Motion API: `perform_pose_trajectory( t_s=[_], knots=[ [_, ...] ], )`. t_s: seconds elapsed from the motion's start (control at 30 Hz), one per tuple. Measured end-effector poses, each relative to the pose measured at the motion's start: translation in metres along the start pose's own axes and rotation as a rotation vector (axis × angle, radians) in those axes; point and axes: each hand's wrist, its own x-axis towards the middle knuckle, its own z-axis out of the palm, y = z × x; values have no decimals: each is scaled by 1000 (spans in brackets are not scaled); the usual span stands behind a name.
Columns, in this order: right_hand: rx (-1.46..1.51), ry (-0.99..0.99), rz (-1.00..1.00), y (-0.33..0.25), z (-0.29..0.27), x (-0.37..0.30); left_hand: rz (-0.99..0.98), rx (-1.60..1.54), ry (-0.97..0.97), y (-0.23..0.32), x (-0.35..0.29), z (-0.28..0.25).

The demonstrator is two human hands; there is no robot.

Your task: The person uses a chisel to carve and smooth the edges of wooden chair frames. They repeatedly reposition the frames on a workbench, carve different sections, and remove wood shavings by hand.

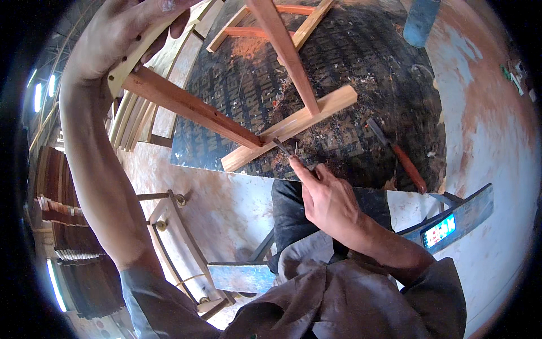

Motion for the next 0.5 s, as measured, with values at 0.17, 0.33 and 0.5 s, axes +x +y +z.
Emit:
perform_pose_trajectory(
  t_s=[0.17,0.33,0.5],
  knots=[
    [-2,-7,14,-6,13,1,-15,288,112,2,-5,1],
    [-41,-30,46,-8,19,5,-187,445,57,3,-1,-11],
    [-74,-58,42,-13,16,10,-424,481,169,-5,1,-7]
  ],
)
